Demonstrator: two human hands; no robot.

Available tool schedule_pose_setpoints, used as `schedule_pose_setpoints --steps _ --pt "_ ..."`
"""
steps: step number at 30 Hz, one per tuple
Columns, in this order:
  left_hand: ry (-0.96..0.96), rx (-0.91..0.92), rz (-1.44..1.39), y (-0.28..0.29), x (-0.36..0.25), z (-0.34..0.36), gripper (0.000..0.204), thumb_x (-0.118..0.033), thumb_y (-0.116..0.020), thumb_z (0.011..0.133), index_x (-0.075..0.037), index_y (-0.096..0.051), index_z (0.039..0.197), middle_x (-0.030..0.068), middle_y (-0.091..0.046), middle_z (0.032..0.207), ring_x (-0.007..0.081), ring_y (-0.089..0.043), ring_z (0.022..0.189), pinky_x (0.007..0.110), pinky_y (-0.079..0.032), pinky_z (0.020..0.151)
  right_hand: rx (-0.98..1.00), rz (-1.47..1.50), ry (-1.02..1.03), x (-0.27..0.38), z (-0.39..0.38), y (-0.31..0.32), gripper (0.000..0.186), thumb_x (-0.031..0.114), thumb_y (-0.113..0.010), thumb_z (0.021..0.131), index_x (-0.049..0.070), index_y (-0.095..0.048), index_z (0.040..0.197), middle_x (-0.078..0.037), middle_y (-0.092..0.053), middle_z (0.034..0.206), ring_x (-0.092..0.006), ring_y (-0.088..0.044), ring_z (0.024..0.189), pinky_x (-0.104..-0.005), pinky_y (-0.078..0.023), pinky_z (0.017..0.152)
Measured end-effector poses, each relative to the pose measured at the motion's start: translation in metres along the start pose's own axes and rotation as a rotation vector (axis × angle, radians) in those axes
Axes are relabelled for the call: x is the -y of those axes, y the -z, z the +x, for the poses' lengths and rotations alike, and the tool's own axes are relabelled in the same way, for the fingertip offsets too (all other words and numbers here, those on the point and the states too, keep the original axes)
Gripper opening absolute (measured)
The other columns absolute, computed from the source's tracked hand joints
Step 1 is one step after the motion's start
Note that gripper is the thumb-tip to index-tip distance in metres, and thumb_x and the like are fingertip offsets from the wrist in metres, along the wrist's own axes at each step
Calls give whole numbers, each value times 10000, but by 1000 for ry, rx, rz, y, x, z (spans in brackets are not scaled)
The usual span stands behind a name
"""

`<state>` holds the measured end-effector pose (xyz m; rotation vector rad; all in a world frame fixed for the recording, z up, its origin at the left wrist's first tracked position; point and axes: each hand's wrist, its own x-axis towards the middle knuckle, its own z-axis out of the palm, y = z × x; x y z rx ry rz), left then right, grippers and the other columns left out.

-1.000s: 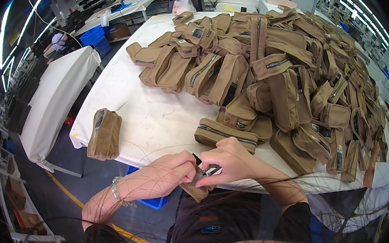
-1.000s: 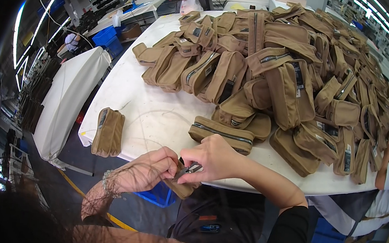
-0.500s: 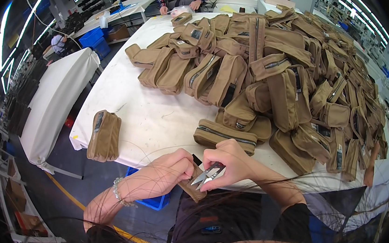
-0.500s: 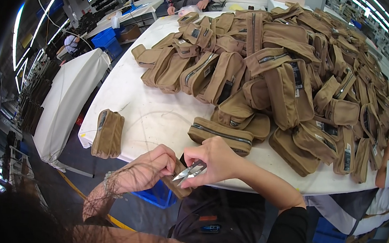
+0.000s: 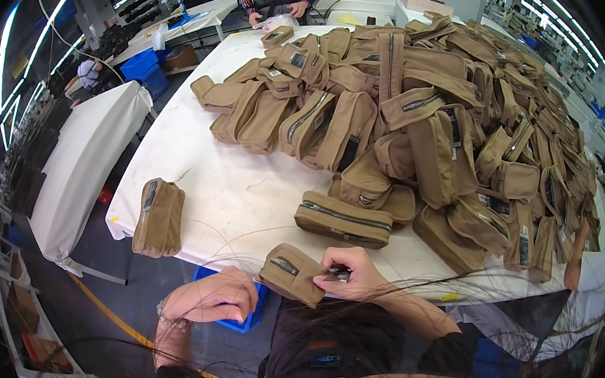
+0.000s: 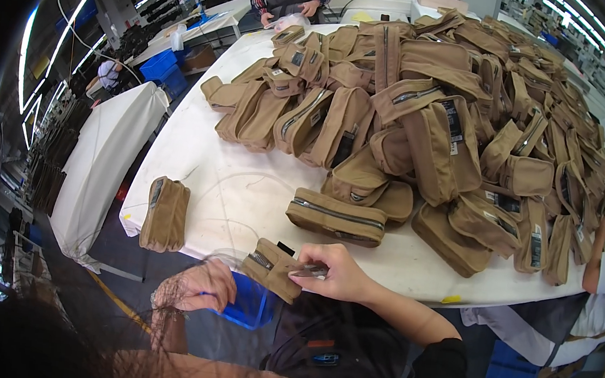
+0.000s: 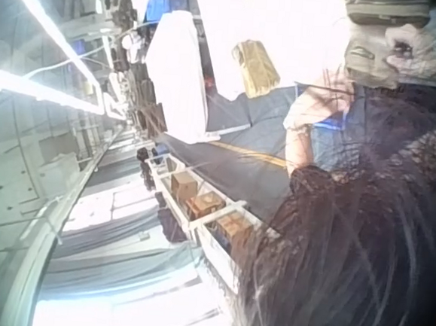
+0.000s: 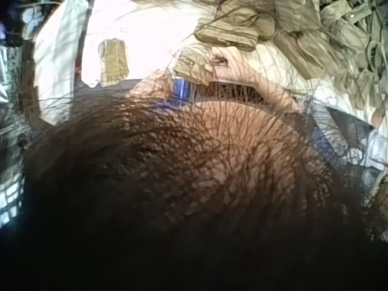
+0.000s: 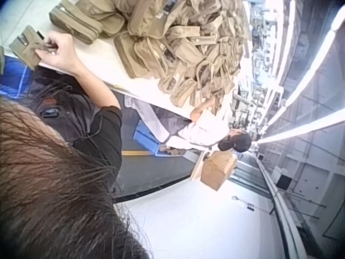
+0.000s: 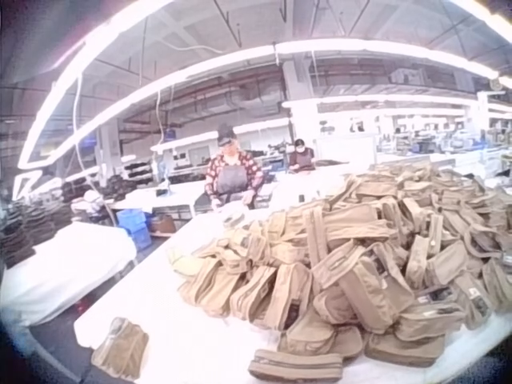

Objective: Inspecting and trimming loose threads from finished tan bags.

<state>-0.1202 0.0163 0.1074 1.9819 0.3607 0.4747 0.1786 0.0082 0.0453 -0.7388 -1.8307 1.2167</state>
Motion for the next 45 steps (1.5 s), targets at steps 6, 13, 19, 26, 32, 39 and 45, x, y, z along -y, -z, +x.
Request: schedule_pose_setpoints --steps 6,13,19,26,32,39,45 --pt "313 -80 389 -36 52 -18 122 -155 -676 780 -39 -639 796 87 -629 848 278 -600 848 367 -456 713 -450 175 -115 -15 -20 -5 180 68 -635 889 50 -466 827 36 -478 765 -49 -394 672 -217 -356 584" --pt "396 -497 727 -74 107 -36 106 -164 -708 735 -102 -623 739 47 -604 797 254 -576 840 377 -407 774 -821 712 -304 -41 -50 -6 52 86 -539 952 88 -492 932 66 -447 711 -9 -316 505 -194 -216 432" --pt "376 -689 703 -101 120 -20 188 -151 -751 699 -119 -566 702 25 -595 801 237 -559 832 361 -390 782 -861 822 -288 -59 -74 -11 67 130 -497 975 110 -484 912 49 -465 691 -29 -302 454 -196 -211 417" --pt "386 -807 603 -105 114 5 203 -123 -748 693 -126 -638 863 19 -619 949 225 -556 940 377 -366 842 -1037 925 -412 -57 -79 -17 105 212 -476 991 149 -479 906 38 -450 619 -58 -271 374 -213 -218 395" --pt "378 -772 603 -112 94 11 329 -115 -744 696 -117 -663 1015 15 -632 1069 222 -553 1011 370 -355 900 -1035 1115 -409 -67 -88 -24 117 237 -444 999 166 -533 971 51 -497 645 -66 -264 370 -230 -257 411" --pt "289 -785 569 -112 70 16 363 -123 -740 719 -115 -662 1073 32 -631 1137 227 -550 1035 367 -354 921 -976 1231 -343 -68 -100 -19 211 265 -433 985 120 -577 932 45 -529 663 -72 -254 366 -217 -271 452" --pt "254 -807 520 -113 59 15 352 -115 -729 742 -103 -674 1089 58 -625 1188 244 -545 1056 363 -357 942 -955 1287 -304 -63 -100 -21 216 251 -439 975 104 -585 916 46 -530 654 -74 -240 361 -225 -264 448"
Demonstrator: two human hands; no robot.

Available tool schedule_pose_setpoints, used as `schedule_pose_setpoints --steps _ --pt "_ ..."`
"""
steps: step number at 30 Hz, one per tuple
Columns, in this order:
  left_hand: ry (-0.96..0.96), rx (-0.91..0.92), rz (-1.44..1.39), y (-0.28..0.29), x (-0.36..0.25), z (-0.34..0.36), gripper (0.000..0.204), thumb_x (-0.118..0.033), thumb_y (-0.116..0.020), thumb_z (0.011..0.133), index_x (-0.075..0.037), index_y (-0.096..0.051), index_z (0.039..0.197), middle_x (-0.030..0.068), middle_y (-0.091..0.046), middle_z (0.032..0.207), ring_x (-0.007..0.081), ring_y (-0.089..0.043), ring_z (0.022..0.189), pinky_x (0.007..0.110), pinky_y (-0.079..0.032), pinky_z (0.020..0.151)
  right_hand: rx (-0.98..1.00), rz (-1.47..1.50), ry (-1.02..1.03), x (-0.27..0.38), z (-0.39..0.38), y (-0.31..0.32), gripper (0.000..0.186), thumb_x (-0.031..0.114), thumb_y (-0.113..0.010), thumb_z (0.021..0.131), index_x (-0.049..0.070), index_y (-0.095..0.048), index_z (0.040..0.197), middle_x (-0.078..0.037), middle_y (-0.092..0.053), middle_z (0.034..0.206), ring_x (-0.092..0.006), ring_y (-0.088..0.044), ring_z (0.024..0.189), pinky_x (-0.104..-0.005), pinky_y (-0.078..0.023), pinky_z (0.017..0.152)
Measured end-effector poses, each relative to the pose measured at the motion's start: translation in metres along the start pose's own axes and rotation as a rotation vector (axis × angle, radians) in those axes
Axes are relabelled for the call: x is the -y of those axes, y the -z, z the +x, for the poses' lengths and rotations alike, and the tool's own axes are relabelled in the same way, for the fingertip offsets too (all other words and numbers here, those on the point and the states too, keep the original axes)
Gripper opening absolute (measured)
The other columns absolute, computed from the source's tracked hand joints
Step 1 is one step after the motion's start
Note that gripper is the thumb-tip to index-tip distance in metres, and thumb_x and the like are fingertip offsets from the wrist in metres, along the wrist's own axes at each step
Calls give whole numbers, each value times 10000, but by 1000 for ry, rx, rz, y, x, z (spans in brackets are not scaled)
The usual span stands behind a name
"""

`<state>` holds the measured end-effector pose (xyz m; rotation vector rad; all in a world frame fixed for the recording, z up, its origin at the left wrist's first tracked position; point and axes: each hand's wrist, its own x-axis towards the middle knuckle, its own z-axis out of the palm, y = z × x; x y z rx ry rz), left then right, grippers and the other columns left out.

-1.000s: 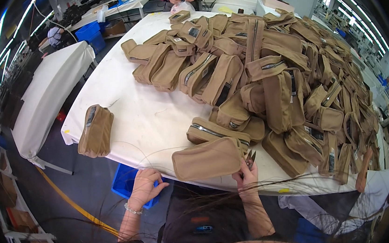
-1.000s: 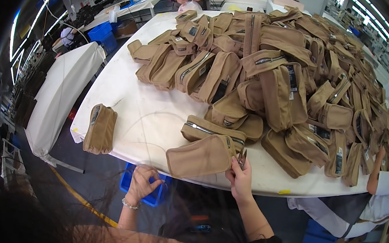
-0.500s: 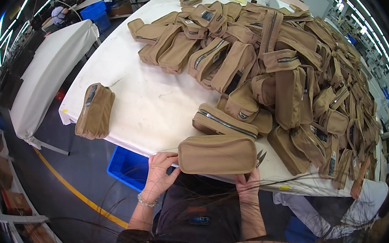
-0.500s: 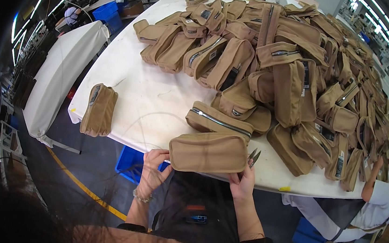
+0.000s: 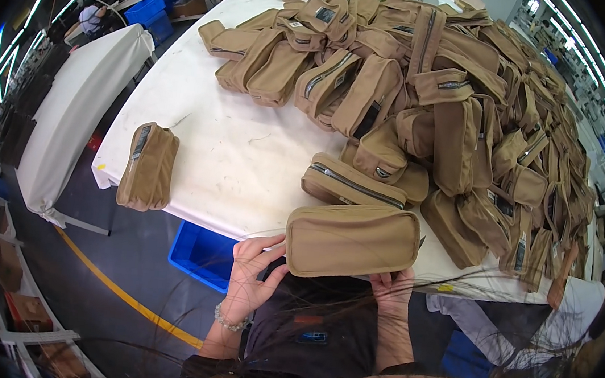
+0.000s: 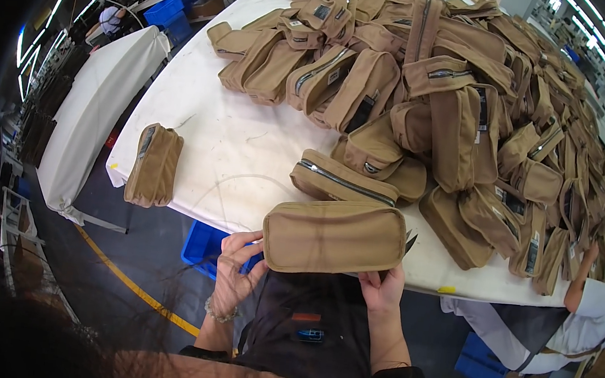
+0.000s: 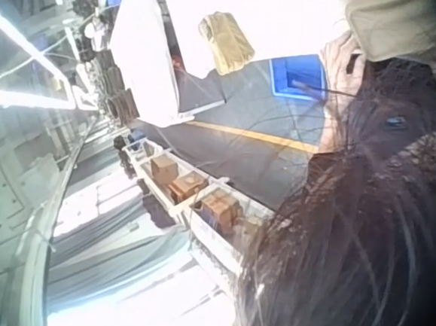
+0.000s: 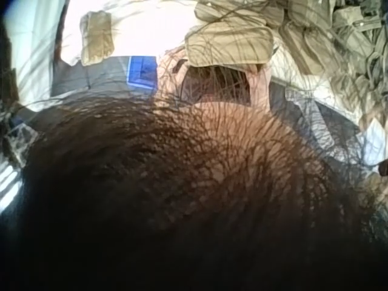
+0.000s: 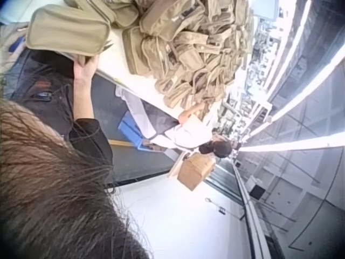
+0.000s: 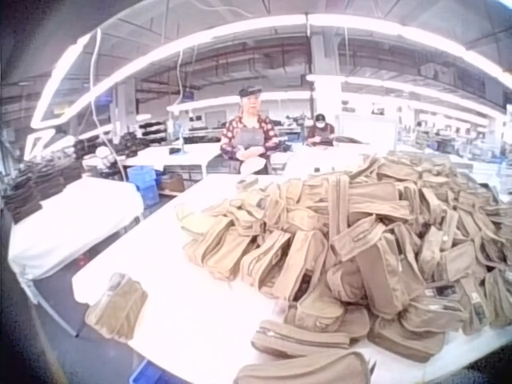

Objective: Inspecting and trimming loose threads from finished tan bags.

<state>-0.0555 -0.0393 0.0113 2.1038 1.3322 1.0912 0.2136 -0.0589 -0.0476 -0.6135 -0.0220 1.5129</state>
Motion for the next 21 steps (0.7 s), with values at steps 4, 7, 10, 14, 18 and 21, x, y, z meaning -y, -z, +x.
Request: schedule_pose_setpoints --steps 4,7,10,14,18,21 --pt "80 1 -114 -2 0 -2 317 -99 -692 783 -81 -685 1099 92 -614 1221 255 -543 1086 361 -359 968 24 27 1 -1 0 3 222 251 -432 974 103 -587 914 46 -526 646 -78 -234 356 -230 -266 450" --pt "153 -3 -327 -7 2 -3 286 -113 -602 875 -41 -669 1144 145 -590 1258 267 -536 1138 358 -350 1018 25 23 -5 2 0 2 221 253 -430 971 108 -587 911 48 -516 636 -81 -236 360 -236 -271 456" --pt "161 4 -471 -11 11 -7 297 -139 -594 885 -7 -656 1143 164 -579 1266 271 -526 1170 360 -365 1026 4 19 -9 0 0 2 215 252 -431 966 116 -586 907 51 -505 625 -83 -244 368 -239 -277 463" --pt "205 -84 -586 -22 15 -11 341 -175 -611 873 30 -637 1144 200 -577 1244 275 -536 1172 363 -369 1032 26 15 -25 -3 5 7 203 247 -432 962 123 -584 913 54 -497 616 -85 -254 376 -235 -281 469" --pt "214 -107 -664 -24 22 -16 305 -96 -652 835 39 -635 1108 189 -593 1218 265 -536 1170 365 -378 1024 81 3 -7 -6 4 8 191 241 -437 961 123 -581 916 55 -483 603 -81 -255 376 -237 -293 468" --pt "327 -128 -792 -27 25 -22 294 -74 -658 838 43 -621 1105 161 -602 1199 238 -547 1140 356 -394 1007 135 31 -1 -11 2 7 194 252 -443 965 122 -579 918 56 -476 593 -78 -254 374 -238 -306 470"
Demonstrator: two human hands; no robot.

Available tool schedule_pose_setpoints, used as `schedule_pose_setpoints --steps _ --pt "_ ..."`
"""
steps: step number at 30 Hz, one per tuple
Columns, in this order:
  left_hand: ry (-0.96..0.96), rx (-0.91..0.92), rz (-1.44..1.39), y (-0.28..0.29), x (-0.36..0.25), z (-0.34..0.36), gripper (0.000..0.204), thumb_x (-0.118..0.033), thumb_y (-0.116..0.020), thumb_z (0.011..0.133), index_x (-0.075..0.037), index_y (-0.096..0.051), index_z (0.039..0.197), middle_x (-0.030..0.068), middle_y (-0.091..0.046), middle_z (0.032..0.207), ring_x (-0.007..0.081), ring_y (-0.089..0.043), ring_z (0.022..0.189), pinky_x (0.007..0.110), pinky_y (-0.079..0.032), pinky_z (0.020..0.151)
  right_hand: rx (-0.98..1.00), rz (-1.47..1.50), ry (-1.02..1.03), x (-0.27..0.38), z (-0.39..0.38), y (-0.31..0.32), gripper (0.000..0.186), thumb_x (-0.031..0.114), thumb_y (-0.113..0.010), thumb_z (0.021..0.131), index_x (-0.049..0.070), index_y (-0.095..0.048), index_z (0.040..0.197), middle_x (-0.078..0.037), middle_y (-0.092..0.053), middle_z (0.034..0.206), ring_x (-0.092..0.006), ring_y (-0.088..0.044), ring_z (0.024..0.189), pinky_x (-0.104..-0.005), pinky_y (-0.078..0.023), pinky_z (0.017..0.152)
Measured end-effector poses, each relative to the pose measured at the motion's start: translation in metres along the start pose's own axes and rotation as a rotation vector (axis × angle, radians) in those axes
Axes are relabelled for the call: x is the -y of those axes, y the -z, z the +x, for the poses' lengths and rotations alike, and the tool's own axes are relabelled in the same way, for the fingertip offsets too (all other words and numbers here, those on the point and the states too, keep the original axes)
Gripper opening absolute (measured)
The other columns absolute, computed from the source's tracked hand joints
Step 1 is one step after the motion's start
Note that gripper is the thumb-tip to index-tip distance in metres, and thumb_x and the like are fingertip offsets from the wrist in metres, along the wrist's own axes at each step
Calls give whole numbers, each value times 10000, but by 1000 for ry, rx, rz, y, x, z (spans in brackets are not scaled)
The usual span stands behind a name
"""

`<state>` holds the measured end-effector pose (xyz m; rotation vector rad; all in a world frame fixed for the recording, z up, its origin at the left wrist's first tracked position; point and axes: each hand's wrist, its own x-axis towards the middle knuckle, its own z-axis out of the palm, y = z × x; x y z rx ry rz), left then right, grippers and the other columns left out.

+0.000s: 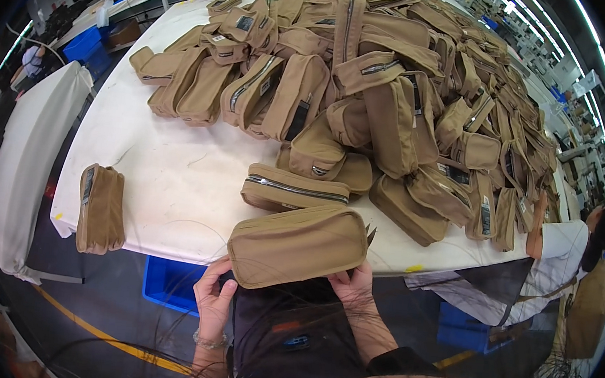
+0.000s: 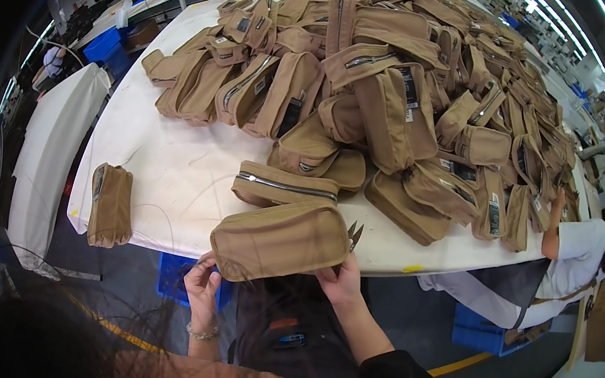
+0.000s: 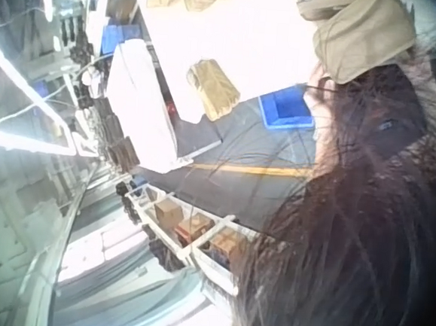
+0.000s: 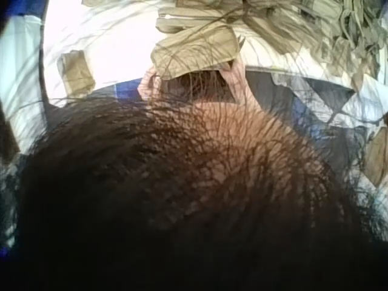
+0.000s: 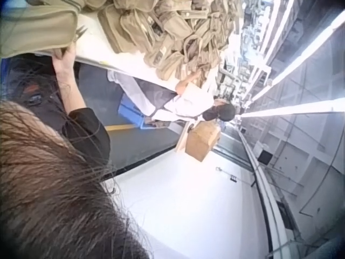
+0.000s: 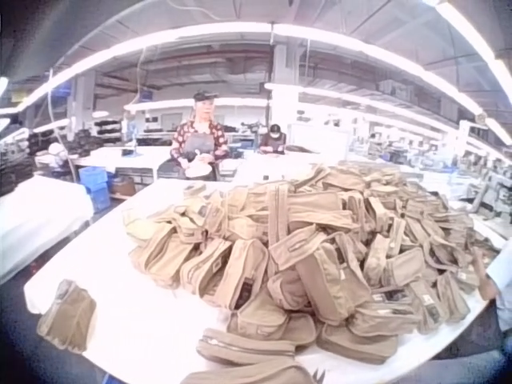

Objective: Inspecting and trimming loose threads from finished tan bags.

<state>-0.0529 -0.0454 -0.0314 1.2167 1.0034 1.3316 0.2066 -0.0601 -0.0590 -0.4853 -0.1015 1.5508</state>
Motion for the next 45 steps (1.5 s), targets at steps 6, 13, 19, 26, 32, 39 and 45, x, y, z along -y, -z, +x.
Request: schedule_pose_setpoints --steps 6,13,19,26,32,39,45 --pt "33 -34 -161 -6 4 -4 370 -118 -702 817 42 -575 1127 80 -614 1073 165 -569 1007 305 -439 920 -208 9 18 3 -8 -20 247 278 -434 978 76 -573 1013 33 -505 639 -88 -250 360 -232 -334 470" --pt "112 17 -221 18 25 2 659 -205 -813 703 0 -469 1226 99 -550 1184 239 -527 1122 388 -396 999 -115 -94 28 -6 0 -15 225 303 -525 971 133 -523 1118 65 -556 858 -28 -469 579 -190 -373 477" --pt "254 212 -94 56 66 19 777 -213 -811 716 -25 -397 1347 131 -465 1333 283 -480 1199 426 -373 1047 -120 -216 158 6 -5 10 212 228 -621 928 118 -510 1072 60 -569 1009 -31 -565 880 -215 -473 775" --pt "-359 211 280 1 100 22 558 -277 -592 858 46 -457 1293 244 -519 1190 376 -564 1046 477 -484 891 -195 -410 58 29 -16 20 280 220 -604 936 67 -526 1158 -5 -602 1002 -86 -596 952 -263 -517 806" --pt "-265 228 188 -26 104 40 534 -236 -614 848 20 -459 1290 225 -510 1204 361 -546 1081 475 -466 917 -80 -356 146 29 -13 23 367 284 -609 930 20 -528 1172 -66 -613 1052 -133 -591 998 -289 -483 885" --pt "-132 221 111 -44 105 53 516 -188 -640 836 -10 -460 1286 202 -501 1220 345 -524 1121 473 -446 949 -171 -349 173 33 -11 34 383 346 -513 972 0 -578 1123 -65 -630 1029 -114 -601 919 -280 -502 815" --pt "4 197 63 -49 101 53 512 -147 -663 826 -37 -462 1283 183 -492 1235 330 -506 1156 472 -428 975 -155 -301 135 35 -15 30 321 341 -530 964 80 -590 1140 12 -613 1089 -96 -565 1015 -287 -463 872"
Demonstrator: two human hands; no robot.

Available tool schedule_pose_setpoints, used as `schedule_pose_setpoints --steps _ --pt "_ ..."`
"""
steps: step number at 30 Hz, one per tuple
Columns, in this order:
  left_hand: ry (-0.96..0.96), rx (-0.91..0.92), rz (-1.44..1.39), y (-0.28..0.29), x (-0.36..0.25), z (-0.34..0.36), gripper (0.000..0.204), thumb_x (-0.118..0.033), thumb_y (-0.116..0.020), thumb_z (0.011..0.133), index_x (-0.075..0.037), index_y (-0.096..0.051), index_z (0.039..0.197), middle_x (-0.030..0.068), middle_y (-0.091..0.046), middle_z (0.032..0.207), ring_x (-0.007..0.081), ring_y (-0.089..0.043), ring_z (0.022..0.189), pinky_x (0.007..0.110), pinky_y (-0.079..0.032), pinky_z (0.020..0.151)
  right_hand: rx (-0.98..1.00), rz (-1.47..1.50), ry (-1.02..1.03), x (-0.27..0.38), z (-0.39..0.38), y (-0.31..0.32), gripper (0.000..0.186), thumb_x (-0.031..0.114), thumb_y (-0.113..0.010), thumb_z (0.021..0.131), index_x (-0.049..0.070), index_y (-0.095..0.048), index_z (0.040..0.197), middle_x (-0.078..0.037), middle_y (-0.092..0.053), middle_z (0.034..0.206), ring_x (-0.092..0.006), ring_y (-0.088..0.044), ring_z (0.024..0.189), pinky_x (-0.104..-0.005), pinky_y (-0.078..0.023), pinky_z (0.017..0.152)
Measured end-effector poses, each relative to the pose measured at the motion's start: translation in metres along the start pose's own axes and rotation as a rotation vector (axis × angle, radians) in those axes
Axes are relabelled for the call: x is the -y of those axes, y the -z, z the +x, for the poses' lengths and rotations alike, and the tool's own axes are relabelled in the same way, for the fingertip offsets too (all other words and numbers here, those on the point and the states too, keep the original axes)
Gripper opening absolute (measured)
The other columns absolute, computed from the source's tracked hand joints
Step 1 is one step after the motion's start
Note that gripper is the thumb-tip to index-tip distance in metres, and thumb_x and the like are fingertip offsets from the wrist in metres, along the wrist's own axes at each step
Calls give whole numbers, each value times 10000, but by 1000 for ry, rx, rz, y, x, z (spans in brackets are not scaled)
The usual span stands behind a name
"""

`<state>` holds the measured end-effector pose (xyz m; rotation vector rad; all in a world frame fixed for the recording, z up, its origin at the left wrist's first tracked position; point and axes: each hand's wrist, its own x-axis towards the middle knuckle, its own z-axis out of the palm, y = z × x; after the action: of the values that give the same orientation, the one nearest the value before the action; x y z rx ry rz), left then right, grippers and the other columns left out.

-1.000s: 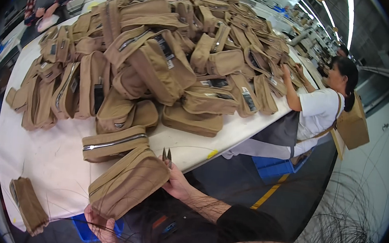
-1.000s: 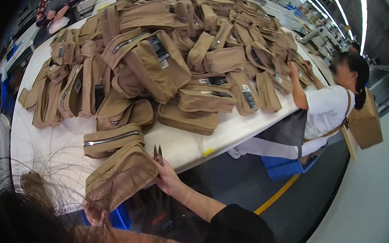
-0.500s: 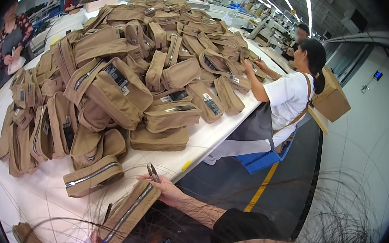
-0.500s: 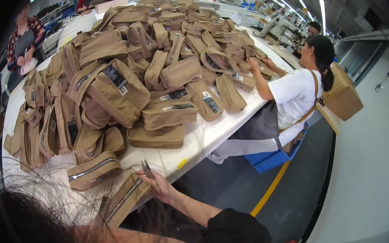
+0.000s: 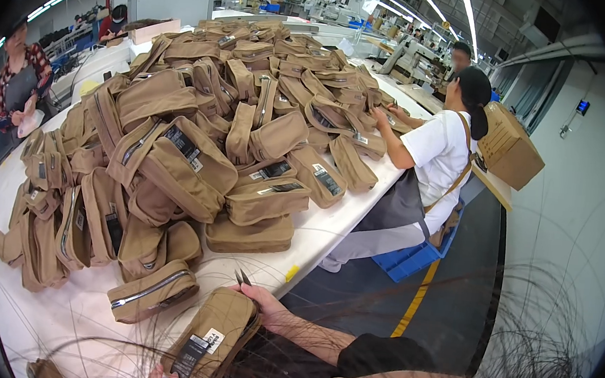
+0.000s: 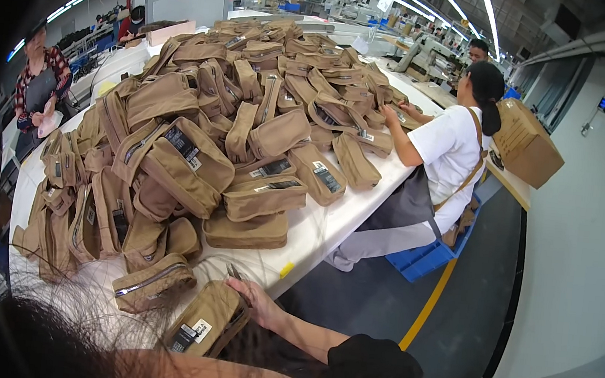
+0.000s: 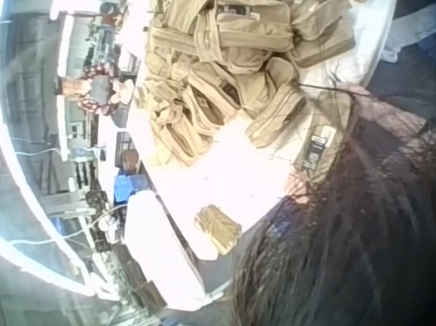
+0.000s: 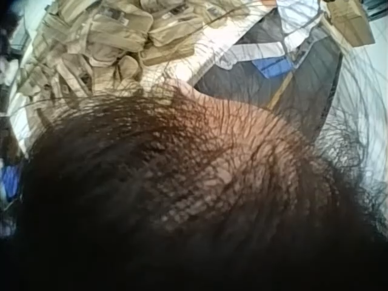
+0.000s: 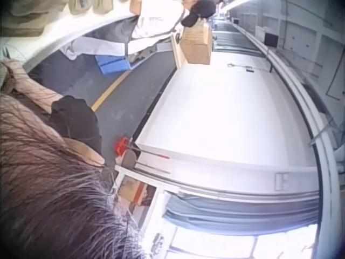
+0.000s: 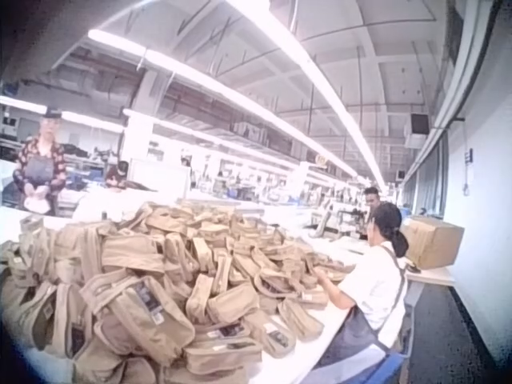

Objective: Inspecting and trimming loose threads from finished tan bags.

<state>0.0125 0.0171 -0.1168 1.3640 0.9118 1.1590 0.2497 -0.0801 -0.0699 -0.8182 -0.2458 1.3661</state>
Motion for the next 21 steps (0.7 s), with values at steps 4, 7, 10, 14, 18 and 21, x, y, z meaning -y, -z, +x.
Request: schedule_pose_setpoints --steps 4,7,10,14,18,21 --pt "102 -47 -17 4 -9 -12 514 -120 -678 819 -54 -463 1280 171 -487 1244 320 -493 1179 471 -416 993 -59 -244 128 -11 9 37 369 317 -515 960 43 -581 1198 -3 -607 1153 -118 -554 1069 -294 -436 928" --pt "187 -220 39 47 -30 -50 518 -100 -689 814 -67 -463 1279 161 -483 1251 313 -484 1196 470 -407 1007 -1 -80 38 16 -13 -25 384 247 -531 925 -4 -534 1215 -67 -610 1121 -143 -575 1033 -296 -447 922" --pt "-567 -80 543 23 -57 -48 426 -49 -665 816 -123 -509 1204 170 -462 1228 319 -511 1153 451 -426 985 74 -74 126 10 -11 -15 379 242 -546 908 -8 -531 1191 -78 -607 1105 -141 -577 1030 -291 -462 903" --pt "-522 -122 497 17 -60 -47 390 -7 -673 788 -103 -509 1129 207 -422 1253 355 -500 1141 454 -420 971 79 -118 166 5 -12 -18 495 291 -598 857 -31 -503 1221 -106 -595 1139 -163 -570 1060 -302 -445 941" --pt "-482 -162 433 24 -51 -50 436 -18 -648 819 -110 -469 1206 193 -405 1246 338 -511 1126 431 -445 963 129 -121 190 1 -10 -21 503 270 -575 846 -56 -497 1221 -120 -602 1124 -177 -578 1049 -307 -443 936" --pt "-509 -189 482 23 -56 -47 654 31 -708 728 -101 -402 1291 178 -413 1280 293 -518 1144 387 -467 935 101 -118 198 -4 -6 -20 533 283 -580 829 -71 -497 1218 -138 -603 1129 -188 -583 1047 -308 -448 927"
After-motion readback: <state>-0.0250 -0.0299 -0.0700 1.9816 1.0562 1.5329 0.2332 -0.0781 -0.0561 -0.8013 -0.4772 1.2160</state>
